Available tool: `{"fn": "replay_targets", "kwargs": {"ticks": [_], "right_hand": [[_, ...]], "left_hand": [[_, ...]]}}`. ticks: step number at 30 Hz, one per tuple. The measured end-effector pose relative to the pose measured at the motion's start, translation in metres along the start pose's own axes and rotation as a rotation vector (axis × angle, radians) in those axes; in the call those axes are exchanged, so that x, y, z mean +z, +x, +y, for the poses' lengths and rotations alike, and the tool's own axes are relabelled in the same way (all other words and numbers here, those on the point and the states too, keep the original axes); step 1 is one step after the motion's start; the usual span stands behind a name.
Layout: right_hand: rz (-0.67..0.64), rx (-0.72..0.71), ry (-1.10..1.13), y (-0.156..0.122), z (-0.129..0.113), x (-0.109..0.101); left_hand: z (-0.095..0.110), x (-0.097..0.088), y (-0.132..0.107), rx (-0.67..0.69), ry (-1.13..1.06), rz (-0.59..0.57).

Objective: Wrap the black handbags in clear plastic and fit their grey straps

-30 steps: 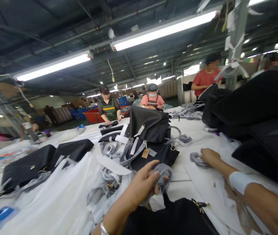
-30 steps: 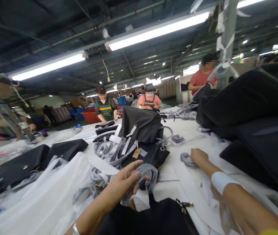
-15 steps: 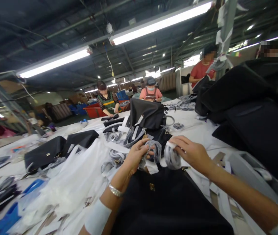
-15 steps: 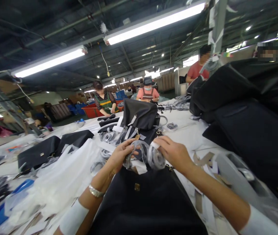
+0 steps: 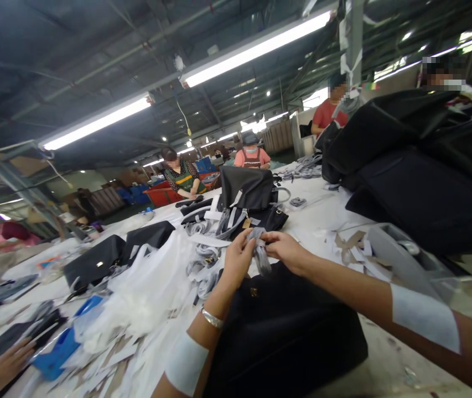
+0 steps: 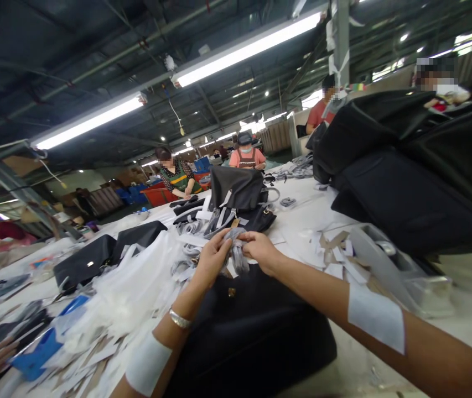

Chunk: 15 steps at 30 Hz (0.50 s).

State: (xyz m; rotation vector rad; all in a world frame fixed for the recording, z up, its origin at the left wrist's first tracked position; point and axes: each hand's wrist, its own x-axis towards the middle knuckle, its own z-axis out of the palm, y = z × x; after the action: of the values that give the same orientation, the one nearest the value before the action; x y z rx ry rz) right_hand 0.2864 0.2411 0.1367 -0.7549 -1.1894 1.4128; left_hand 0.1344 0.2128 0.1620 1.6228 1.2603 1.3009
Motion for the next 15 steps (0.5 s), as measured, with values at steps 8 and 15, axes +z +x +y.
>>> {"fn": "replay_targets", "kwargs": {"ticks": [8, 15], "right_hand": [[0.148, 0.125, 0.533, -0.017, 0.037, 0.035], [0.270, 0.164, 0.727, -0.020, 0.062, 0.039]], "left_hand": [[-0.005, -0.014, 0.002, 0.055, 0.119, -0.003], [0.005, -0.016, -0.003, 0.061, 0.205, -0.103]]}}
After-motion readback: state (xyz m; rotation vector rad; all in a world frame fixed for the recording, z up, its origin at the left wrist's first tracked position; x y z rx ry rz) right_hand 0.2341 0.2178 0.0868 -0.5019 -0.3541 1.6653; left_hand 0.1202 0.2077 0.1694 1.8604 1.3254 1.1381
